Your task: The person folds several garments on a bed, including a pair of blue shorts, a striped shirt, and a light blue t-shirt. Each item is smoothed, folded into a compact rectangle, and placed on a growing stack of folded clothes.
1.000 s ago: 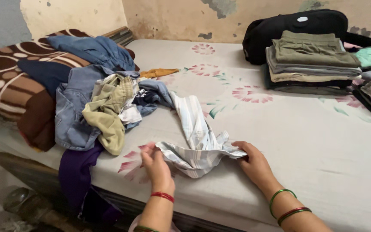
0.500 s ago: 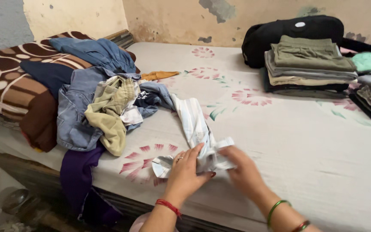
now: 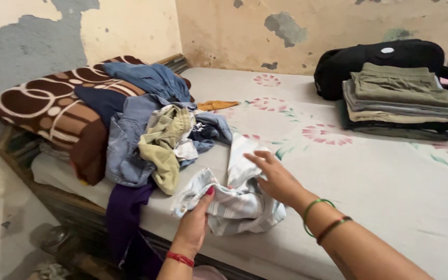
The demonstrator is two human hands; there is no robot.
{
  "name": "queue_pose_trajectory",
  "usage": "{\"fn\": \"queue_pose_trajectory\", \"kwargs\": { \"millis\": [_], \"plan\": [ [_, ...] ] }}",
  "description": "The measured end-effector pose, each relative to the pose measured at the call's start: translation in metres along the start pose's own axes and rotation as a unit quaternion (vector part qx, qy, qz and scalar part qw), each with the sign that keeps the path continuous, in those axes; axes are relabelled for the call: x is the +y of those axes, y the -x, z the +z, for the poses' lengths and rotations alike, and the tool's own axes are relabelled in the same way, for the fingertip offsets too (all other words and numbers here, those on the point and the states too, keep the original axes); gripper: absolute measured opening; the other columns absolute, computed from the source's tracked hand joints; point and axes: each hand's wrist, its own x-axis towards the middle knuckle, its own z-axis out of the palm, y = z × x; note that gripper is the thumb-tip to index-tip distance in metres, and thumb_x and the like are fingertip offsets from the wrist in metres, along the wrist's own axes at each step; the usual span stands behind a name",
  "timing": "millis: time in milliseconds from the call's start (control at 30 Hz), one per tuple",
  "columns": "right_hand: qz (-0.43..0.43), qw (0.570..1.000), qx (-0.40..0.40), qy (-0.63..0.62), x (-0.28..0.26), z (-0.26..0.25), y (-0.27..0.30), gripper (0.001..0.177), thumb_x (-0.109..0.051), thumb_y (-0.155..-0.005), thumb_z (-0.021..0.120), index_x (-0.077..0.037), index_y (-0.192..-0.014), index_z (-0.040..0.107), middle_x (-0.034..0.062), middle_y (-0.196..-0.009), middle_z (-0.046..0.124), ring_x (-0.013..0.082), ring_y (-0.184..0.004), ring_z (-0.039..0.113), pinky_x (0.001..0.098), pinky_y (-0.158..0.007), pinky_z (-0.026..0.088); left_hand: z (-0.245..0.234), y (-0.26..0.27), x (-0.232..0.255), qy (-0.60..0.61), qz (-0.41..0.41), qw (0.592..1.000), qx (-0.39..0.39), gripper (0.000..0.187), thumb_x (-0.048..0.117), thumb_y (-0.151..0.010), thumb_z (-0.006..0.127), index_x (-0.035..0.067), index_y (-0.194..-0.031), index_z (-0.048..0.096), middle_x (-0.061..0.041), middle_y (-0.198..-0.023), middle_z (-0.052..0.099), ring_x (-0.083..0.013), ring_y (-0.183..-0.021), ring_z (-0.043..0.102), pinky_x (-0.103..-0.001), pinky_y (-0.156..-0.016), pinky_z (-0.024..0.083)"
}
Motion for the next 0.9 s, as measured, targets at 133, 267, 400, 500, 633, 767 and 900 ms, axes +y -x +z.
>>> {"fn": "queue_pose_trajectory", "kwargs": {
  "millis": [133, 267, 400, 500, 633, 767, 900],
  "plan": [
    [-0.054, 0.962, -0.143, 0.227, 0.006, 0.03, -0.026, 0.054, -0.02, -0.08, 0.076, -0.026, -0.133, 0.068, 0.0101, -0.155, 0.04, 0.035, -0.143, 0.037, 0.0474, -0.112, 0.034, 0.0, 0.004, 0.024, 0.133, 0.021, 0.989, 0.061, 0.039, 0.029, -0.092, 0.069, 0.009, -0.125, 0.067, -0.003, -0.12, 0.071, -0.0206, -0.112, 0.066, -0.04, -0.1, 0.05],
    [-0.007, 0.932, -0.212, 0.292, 0.035, 0.032, -0.024, 0.048, -0.037, -0.082, 0.076, -0.02, -0.127, 0.069, 0.0108, -0.152, 0.047, 0.0349, -0.143, 0.035, 0.0475, -0.114, 0.029, -0.022, -0.007, 0.054, 0.174, 0.043, 0.974, 0.138, 0.039, 0.033, -0.092, 0.067, 0.012, -0.125, 0.067, -0.001, -0.116, 0.071, -0.0205, -0.106, 0.067, -0.041, -0.095, 0.053],
    [0.181, 0.966, -0.183, 0.037, 0.053, -0.006, -0.009, 0.046, -0.039, -0.088, 0.068, -0.009, -0.123, 0.07, 0.0154, -0.125, 0.069, 0.0292, -0.12, 0.06, 0.039, -0.104, 0.045, -0.051, -0.033, 0.069, 0.148, 0.044, 0.977, 0.15, 0.042, 0.038, -0.094, 0.066, 0.009, -0.125, 0.067, -0.004, -0.115, 0.071, -0.0225, -0.103, 0.068, -0.041, -0.092, 0.055],
    [0.245, 0.952, -0.179, -0.022, 0.043, -0.055, 0.007, 0.045, -0.04, -0.091, 0.067, -0.004, -0.117, 0.074, 0.0151, -0.111, 0.076, 0.0227, -0.105, 0.068, 0.0377, -0.094, 0.051, -0.06, -0.058, 0.062, 0.125, 0.036, 0.979, 0.16, 0.044, 0.038, -0.094, 0.068, 0.006, -0.124, 0.068, -0.007, -0.116, 0.072, -0.0224, -0.103, 0.068, -0.041, -0.091, 0.055],
    [0.342, 0.903, -0.252, 0.066, 0.025, -0.116, 0.024, 0.047, -0.042, -0.088, 0.076, -0.015, -0.127, 0.071, 0.0048, -0.116, 0.078, 0.0168, -0.108, 0.07, 0.0334, -0.098, 0.053, -0.051, -0.087, 0.039, 0.001, 0.035, 0.994, 0.1, 0.044, 0.03, -0.091, 0.072, 0.005, -0.127, 0.066, -0.005, -0.119, 0.071, -0.0192, -0.104, 0.067, -0.035, -0.091, 0.053],
    [0.351, 0.91, -0.196, 0.105, 0.035, -0.17, 0.04, 0.048, -0.043, -0.087, 0.069, -0.015, -0.126, 0.073, 0.006, -0.116, 0.08, 0.0188, -0.107, 0.071, 0.0353, -0.098, 0.053, -0.025, -0.106, 0.022, -0.226, -0.002, 0.974, 0.005, 0.046, 0.027, -0.089, 0.074, -0.001, -0.125, 0.067, -0.009, -0.119, 0.073, -0.0188, -0.102, 0.067, -0.034, -0.088, 0.053],
    [0.323, 0.934, -0.132, 0.082, 0.075, -0.215, 0.062, 0.05, -0.048, -0.09, 0.067, -0.013, -0.124, 0.076, 0.0061, -0.118, 0.081, 0.019, -0.109, 0.069, 0.0349, -0.099, 0.05, -0.001, -0.128, 0.031, -0.548, -0.002, 0.83, -0.105, 0.043, 0.035, -0.094, 0.071, 0.002, -0.122, 0.07, -0.009, -0.114, 0.076, -0.0176, -0.098, 0.068, -0.031, -0.089, 0.051]
  ]
}}
